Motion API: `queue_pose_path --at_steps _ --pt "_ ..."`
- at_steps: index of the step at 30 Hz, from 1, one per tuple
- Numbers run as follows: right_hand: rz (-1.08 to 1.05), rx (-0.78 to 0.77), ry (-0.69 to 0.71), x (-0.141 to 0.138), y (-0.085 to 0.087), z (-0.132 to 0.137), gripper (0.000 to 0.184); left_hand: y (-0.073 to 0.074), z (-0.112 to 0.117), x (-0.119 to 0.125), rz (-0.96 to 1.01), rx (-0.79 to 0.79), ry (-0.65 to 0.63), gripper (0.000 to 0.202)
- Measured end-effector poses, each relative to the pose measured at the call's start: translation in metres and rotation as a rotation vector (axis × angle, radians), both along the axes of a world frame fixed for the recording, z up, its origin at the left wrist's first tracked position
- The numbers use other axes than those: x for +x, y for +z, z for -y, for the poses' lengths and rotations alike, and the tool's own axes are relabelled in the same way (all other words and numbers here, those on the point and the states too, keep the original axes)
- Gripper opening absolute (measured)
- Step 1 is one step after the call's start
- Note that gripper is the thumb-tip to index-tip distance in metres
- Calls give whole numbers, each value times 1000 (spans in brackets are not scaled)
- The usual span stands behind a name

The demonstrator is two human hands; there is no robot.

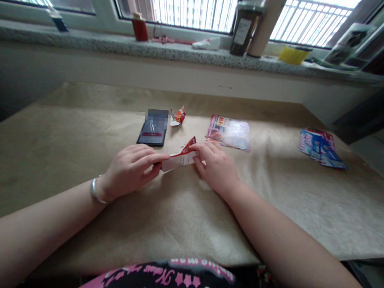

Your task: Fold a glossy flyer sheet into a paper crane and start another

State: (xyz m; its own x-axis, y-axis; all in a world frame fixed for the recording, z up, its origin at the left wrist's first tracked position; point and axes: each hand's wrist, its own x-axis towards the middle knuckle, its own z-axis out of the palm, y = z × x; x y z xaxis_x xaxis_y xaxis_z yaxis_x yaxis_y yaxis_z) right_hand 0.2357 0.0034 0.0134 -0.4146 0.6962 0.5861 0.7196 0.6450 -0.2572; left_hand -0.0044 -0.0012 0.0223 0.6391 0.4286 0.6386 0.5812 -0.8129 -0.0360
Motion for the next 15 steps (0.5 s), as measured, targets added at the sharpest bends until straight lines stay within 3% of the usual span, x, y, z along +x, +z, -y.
queue_pose_path --at_steps 11,15 --pt "-30 11 9 2 7 3 13 2 1 -1 65 -171 -7 20" --pt "-14 -17 77 4 10 4 9 5 1 -5 57 -229 -30 29"
